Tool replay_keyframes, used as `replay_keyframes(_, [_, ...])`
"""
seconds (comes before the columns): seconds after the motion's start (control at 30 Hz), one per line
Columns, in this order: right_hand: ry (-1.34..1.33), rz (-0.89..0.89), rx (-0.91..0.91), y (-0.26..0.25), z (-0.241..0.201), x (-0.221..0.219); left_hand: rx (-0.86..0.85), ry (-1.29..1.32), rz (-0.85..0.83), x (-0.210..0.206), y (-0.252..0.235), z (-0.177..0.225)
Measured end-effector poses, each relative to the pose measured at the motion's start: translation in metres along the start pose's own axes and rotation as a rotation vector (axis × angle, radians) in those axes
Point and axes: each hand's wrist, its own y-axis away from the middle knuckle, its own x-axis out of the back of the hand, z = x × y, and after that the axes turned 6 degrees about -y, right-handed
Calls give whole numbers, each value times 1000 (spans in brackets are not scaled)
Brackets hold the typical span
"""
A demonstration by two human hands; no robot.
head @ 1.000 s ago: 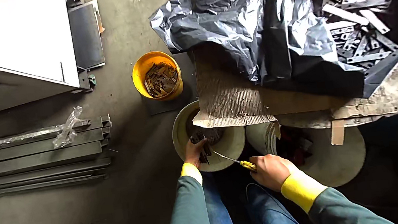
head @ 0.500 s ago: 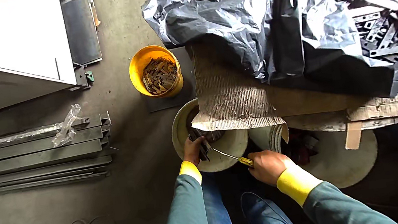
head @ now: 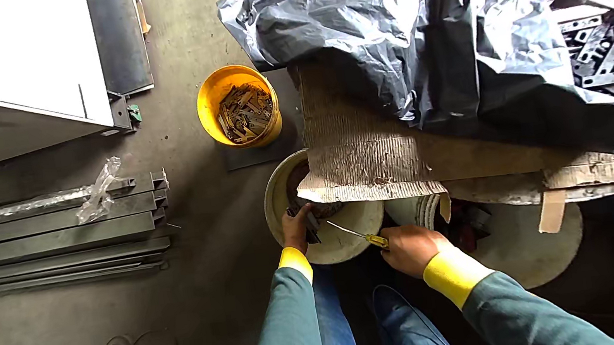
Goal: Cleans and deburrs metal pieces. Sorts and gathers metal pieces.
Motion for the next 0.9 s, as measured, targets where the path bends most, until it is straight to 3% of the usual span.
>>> replay_keyframes(0.27, [-6,9,29,-5,2,-5,-26,-195,28,6,-2,3])
replay_keyframes(0.57, [2,7,20,-6,-2,-8,-51,-33,19,14,-2,2])
replay_keyframes(0.9, [12,-24,13,-7,-7,-9,-57,-65,26,17,-1,1])
